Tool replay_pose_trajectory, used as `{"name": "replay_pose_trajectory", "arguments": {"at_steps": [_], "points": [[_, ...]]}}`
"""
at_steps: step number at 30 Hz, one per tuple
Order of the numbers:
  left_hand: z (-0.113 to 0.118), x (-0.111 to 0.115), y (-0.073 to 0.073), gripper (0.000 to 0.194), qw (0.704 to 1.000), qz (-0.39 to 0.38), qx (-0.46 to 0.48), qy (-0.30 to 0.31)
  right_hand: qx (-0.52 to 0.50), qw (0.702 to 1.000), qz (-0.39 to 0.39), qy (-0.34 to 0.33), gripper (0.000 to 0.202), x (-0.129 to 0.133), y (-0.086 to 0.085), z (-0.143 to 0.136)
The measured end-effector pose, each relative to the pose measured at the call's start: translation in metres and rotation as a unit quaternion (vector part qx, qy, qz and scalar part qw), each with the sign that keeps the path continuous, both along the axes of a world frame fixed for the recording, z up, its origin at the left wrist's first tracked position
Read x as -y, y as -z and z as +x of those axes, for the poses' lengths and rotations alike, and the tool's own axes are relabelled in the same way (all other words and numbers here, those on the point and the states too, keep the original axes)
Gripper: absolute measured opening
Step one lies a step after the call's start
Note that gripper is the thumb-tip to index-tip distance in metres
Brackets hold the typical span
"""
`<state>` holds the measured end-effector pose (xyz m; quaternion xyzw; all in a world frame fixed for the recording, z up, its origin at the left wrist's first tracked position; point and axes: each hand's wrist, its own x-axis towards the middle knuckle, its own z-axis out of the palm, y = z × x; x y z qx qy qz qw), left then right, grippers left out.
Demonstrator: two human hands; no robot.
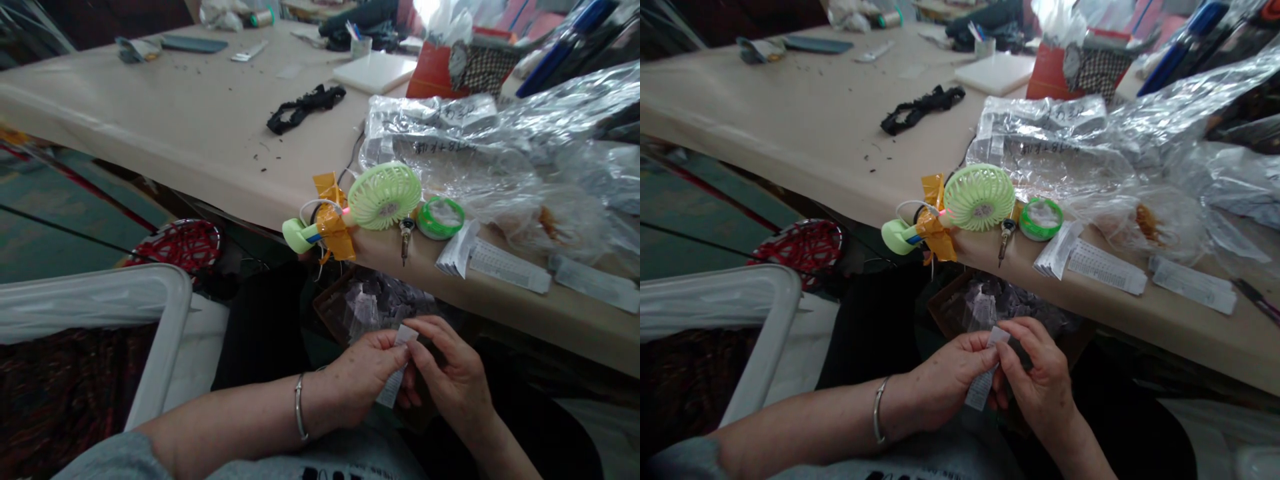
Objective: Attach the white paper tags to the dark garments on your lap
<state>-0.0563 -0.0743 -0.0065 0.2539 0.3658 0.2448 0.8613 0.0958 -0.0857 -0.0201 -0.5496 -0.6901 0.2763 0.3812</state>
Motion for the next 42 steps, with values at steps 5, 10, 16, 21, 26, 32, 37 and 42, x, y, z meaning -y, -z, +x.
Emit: {"name": "replay_pose_trajectory", "arguments": {"at_steps": [5,10,16,21,26,32,37,42], "points": [[-0.002,-0.002,-0.002,0.033,1.000,0.007,0.000,-0.003,0.025,1.000,0.011,-0.012,0.022,-0.003,-0.002,-0.001],[-0.005,-0.006,-0.003,0.028,1.000,0.016,-0.002,-0.012,0.018,1.000,0.010,-0.007,0.025,-0.006,-0.003,-0.003],[-0.007,-0.016,-0.008,0.030,0.999,0.024,-0.023,-0.030,-0.113,0.983,-0.143,0.033,0.020,-0.014,-0.007,-0.011],[-0.008,-0.022,-0.009,0.033,0.997,0.058,-0.046,-0.034,-0.253,0.937,-0.243,0.010,0.025,-0.025,-0.009,-0.019],[-0.007,-0.033,-0.006,0.029,0.988,0.128,-0.071,-0.040,-0.300,0.922,-0.244,0.002,0.023,-0.039,-0.006,-0.020],[-0.013,-0.059,-0.007,0.022,0.946,0.267,-0.170,-0.068,-0.233,0.960,-0.136,0.073,0.022,-0.060,-0.012,-0.023],[-0.017,-0.074,-0.007,0.019,0.899,0.356,-0.236,-0.092,-0.175,0.973,-0.111,0.101,0.022,-0.069,-0.016,-0.024],[-0.018,-0.081,-0.005,0.021,0.853,0.433,-0.272,-0.107,-0.139,0.983,-0.063,0.101,0.019,-0.074,-0.013,-0.022]]}}
